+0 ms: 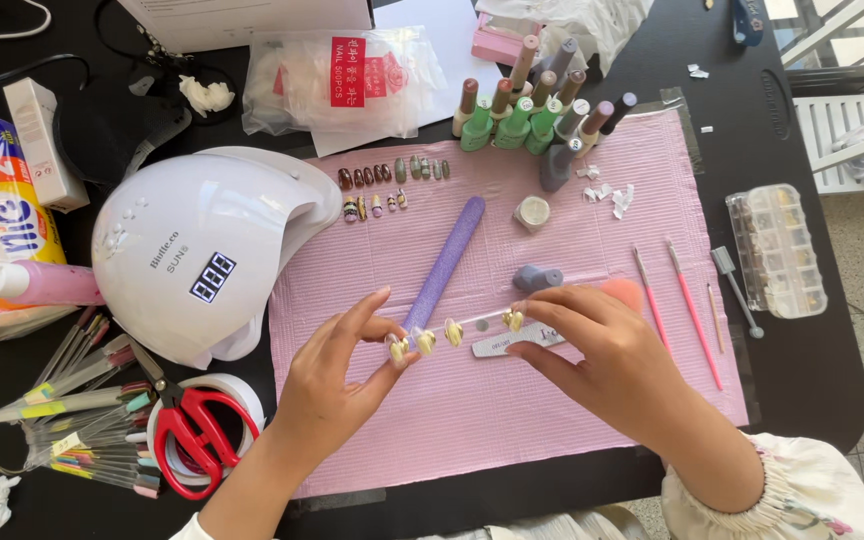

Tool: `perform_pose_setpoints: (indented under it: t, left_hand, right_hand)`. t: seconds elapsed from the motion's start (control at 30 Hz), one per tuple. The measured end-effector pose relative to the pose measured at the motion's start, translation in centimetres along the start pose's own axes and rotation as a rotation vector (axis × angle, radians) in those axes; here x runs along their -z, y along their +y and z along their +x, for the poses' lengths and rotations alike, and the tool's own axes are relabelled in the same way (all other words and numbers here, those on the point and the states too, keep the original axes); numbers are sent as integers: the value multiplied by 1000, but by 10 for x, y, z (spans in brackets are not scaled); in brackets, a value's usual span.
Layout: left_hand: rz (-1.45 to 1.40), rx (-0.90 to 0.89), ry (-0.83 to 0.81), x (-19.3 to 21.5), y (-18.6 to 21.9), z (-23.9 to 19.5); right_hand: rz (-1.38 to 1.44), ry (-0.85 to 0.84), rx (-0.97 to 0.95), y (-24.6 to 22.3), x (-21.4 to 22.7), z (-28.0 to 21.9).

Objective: The person applies gel polish to artificial nails mounted on stands with a brush, wipes the brush on the rim of the bottle, and places the nails inside a UV lamp to cure.

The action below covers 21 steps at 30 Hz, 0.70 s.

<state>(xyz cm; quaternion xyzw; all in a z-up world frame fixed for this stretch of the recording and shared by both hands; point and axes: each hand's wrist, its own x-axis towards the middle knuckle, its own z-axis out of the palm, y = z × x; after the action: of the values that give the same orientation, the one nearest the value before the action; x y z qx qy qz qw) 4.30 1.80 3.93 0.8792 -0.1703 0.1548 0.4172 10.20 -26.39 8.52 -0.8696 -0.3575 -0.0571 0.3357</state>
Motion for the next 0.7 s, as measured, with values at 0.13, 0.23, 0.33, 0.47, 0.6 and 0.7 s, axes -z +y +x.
perform_pose_setpoints:
  t: [0.13,0.23,0.33,0.47,0.6,0.7]
  left_hand:
    - [-19,17,-13,4,-1,2]
    - [-40,30,3,5,-3,2]
    - [-73,96,-12,4,-10,-2]
    - [15,216,116,-1,-23,-6]
    - [140,383,247,-6,-22,-4]
    - [214,405,256,-10,-26,-12]
  right_hand:
    - [78,49,-46,2,-4,5]
    - [96,14,-43,5,-5,10]
    - [89,-16,-32,4,0,13]
    - [-203,-50,-14,1,22,21]
    - [-323,-136,-15,19,44,38]
    - [-308,-265,59,26,45,68]
